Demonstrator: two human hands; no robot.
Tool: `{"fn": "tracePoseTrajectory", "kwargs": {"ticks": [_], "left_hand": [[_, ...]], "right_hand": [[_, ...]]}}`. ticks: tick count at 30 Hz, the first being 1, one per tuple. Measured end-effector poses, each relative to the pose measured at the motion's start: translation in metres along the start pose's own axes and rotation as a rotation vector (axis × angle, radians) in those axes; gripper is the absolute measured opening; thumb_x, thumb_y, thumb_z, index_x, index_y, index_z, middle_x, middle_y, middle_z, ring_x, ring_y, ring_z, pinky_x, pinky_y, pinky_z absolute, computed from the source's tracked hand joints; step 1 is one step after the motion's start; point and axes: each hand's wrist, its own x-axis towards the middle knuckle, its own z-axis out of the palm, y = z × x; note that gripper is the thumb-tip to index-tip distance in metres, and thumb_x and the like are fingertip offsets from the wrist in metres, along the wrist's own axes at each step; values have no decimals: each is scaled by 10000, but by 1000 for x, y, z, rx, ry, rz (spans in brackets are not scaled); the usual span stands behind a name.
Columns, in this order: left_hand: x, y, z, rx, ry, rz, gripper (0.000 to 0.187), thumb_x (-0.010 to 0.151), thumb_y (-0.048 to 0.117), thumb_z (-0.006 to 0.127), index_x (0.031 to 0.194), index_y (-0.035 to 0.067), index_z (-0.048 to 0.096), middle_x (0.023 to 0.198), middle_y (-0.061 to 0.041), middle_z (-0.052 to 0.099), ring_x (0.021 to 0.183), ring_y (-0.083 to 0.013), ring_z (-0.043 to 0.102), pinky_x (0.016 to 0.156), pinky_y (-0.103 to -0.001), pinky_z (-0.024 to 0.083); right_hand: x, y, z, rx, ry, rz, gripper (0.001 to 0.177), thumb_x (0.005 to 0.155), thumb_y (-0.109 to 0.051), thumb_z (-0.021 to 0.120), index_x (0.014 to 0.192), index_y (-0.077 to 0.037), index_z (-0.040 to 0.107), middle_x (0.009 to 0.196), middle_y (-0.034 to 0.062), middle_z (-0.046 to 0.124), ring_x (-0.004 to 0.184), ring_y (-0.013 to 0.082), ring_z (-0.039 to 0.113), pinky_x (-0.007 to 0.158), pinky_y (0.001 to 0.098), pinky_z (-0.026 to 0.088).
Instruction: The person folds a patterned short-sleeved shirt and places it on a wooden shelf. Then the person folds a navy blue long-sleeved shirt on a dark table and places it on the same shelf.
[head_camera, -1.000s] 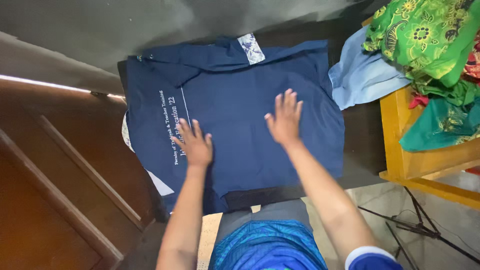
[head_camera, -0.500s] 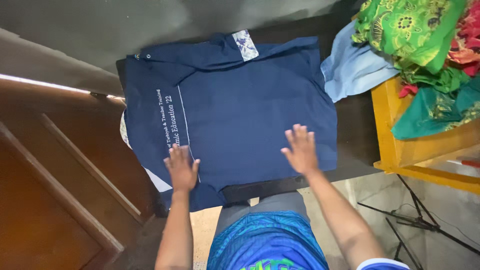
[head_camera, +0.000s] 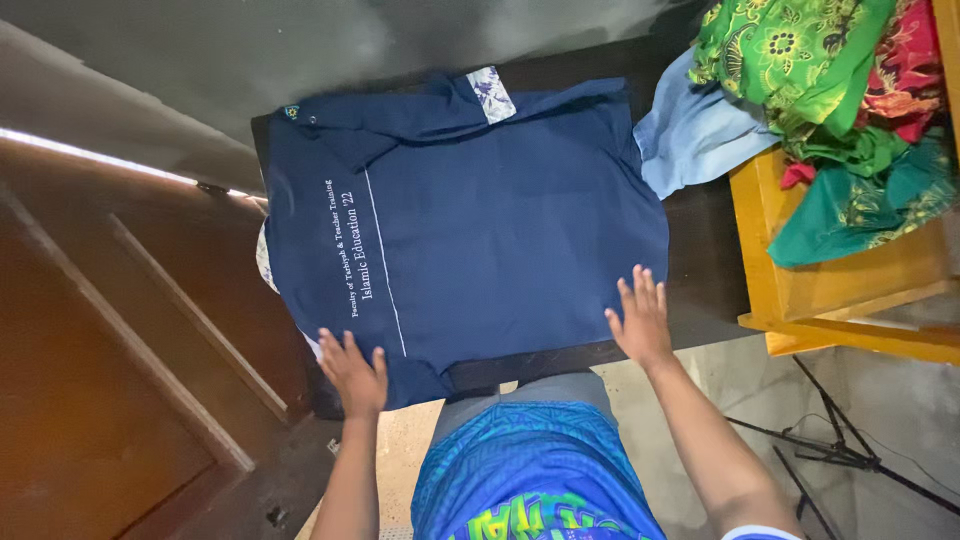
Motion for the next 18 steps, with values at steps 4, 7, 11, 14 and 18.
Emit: {"fn": "tracePoseTrajectory", "kwargs": {"ticks": [4,7,11,14,18], "left_hand": [[-51,20,-13,-68,-151,140,767,841,368,714,1431,-38,441,1624,-309,191,1507,-469,209,1215,-594,158],[-73,30,-21,-72,-266,140,837,772,375,777,1426,-23,437,1597,-285,207,1487,-456,217,1207,-594,160],[-88,23,-19,23,-320,129,859,725,279,776,1458,-30,454,1597,-296,257,1457,-448,255,1186,-592,188],[-88,6,-7,71,-180,183,587,809,104,650,1365,-35,520,1553,-290,379,1427,-440,377,1203,-546,293],[-90,-8,6,79,-71,218,425,827,-6,549,1249,-44,575,1457,-308,478,1329,-456,478,1116,-531,384]], "right_hand": [[-31,-8,-7,20,-61,-20,570,884,-279,653,1389,-33,555,1570,240,377,1493,392,316,1228,537,237],[-46,1,-10,43,-30,19,550,846,-226,662,1354,-30,584,1519,239,431,1445,397,378,1204,534,288],[-54,18,-14,83,-12,9,532,763,-177,684,1267,-15,627,1440,225,489,1379,403,432,1155,527,345],[-54,31,-20,88,-39,12,446,777,-124,667,1218,-57,665,1402,164,534,1365,357,469,1143,498,389],[-49,48,-22,77,-85,-8,377,802,-101,662,1177,-86,694,1377,132,559,1346,329,491,1090,482,418]]}}
